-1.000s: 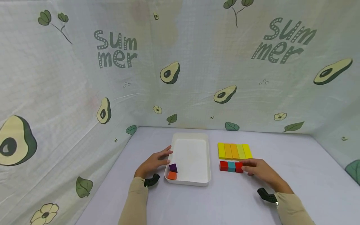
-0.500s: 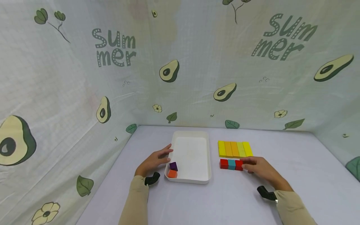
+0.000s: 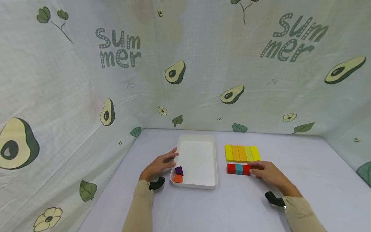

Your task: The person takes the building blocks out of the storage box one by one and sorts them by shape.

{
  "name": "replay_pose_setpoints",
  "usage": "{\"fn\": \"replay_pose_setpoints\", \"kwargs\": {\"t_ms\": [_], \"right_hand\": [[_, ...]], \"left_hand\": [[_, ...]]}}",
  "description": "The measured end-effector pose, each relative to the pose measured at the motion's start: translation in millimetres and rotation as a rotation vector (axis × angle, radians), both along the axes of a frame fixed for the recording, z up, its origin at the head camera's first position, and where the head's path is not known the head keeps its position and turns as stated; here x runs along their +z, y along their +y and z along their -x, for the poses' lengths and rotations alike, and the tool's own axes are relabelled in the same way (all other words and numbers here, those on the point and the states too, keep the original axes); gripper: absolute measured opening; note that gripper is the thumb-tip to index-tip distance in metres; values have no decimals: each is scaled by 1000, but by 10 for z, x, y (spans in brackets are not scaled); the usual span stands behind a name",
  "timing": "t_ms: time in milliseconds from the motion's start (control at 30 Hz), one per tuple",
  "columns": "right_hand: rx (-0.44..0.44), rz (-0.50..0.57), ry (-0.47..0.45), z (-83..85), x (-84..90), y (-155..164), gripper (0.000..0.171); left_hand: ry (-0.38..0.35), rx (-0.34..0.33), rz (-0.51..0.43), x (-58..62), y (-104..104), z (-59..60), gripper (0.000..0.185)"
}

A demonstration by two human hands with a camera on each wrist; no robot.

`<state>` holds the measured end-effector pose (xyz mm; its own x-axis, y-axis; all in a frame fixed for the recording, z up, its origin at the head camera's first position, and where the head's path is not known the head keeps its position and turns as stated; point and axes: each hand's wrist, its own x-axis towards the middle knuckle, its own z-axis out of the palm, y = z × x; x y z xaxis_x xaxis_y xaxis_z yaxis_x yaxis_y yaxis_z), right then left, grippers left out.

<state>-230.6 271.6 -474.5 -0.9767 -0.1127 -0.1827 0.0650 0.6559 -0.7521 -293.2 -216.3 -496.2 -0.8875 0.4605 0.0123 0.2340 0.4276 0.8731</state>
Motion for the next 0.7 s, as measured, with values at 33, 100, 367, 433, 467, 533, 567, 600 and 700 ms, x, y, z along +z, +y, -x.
{"fn": "replay_pose_setpoints", "kwargs": {"t_ms": [33, 100, 367, 433, 467, 533, 567, 600, 700], "right_hand": [[-1, 4, -2, 2, 2, 0, 60], [1, 14, -5, 2, 11, 4, 61], [-7, 49, -17, 5, 45, 45, 68], [-16, 58, -20, 9, 45, 54, 70], [-14, 58, -19, 10, 42, 60, 70], [-19, 58, -15, 12, 43, 67, 72], [-25, 59, -7, 12, 47, 68, 71], [-34, 64, 3, 13, 52, 67, 70], [-55, 83, 39, 11, 81, 51, 65]], "left_hand": [[-2, 2, 3, 3, 0, 3, 53], [-2, 3, 5, 5, 1, 8, 53], [8, -12, 2, 9, 12, 13, 53], [15, -11, 8, 13, 11, 16, 53], [17, -13, 6, 12, 9, 17, 53], [8, -13, 7, 12, 5, 18, 52], [6, -12, 7, 11, 2, 16, 52], [5, -8, 7, 10, 0, 14, 53], [3, -8, -3, 1, -9, 2, 53]]}}
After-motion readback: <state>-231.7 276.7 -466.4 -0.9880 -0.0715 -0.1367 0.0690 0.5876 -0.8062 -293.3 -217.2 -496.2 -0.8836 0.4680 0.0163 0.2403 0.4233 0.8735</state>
